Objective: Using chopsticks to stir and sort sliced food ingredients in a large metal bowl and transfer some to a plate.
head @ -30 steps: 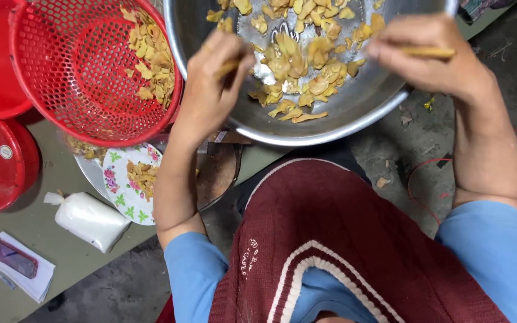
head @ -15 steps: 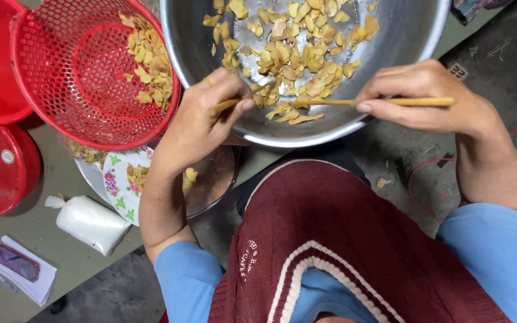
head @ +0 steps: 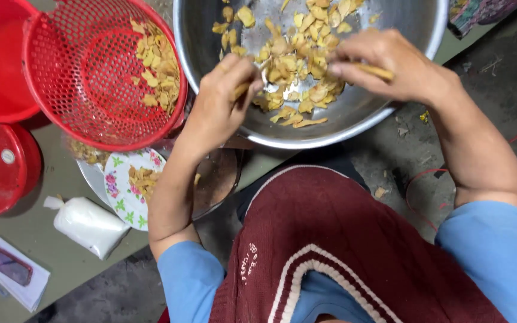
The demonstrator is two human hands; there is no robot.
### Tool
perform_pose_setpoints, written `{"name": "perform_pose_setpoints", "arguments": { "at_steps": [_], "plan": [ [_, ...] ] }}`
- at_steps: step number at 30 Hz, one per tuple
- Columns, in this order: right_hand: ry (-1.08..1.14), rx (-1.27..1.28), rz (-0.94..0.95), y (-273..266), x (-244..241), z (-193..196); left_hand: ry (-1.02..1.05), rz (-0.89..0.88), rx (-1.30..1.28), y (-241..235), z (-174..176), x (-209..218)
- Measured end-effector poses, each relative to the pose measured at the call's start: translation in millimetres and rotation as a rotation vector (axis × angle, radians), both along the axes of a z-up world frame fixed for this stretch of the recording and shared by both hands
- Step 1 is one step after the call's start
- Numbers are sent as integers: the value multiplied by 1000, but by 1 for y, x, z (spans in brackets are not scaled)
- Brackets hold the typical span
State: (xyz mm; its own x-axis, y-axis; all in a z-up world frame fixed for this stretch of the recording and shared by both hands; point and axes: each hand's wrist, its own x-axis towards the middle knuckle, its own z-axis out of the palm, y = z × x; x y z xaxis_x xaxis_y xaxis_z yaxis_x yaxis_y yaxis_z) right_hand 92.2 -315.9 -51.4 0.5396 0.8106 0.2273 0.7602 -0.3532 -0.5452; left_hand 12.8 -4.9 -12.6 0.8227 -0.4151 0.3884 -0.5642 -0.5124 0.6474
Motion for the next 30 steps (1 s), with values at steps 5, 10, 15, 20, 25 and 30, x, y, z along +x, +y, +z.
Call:
{"name": "perform_pose_setpoints", "arguments": {
  "at_steps": [5,10,15,20,25,30],
  "plan": [
    [199,92,86,-9,-39,13,203,-52,30,11,30,-37],
    [-86,27,-25,-21,-5,-11,-83,62,16,5,-23,-1],
    [-122,-31,-200,-45,10,-24,-181,196,-36,7,-39,22],
    [-9,-42,-52,-40,-32,12,38,8,-34,1,-8,-20],
    [391,-50,80,-36,-45,41,208,-94,-19,7,33,-42],
    [250,42,-55,-32,2,0,-21,15,-47,2,-17,3]
  ]
}}
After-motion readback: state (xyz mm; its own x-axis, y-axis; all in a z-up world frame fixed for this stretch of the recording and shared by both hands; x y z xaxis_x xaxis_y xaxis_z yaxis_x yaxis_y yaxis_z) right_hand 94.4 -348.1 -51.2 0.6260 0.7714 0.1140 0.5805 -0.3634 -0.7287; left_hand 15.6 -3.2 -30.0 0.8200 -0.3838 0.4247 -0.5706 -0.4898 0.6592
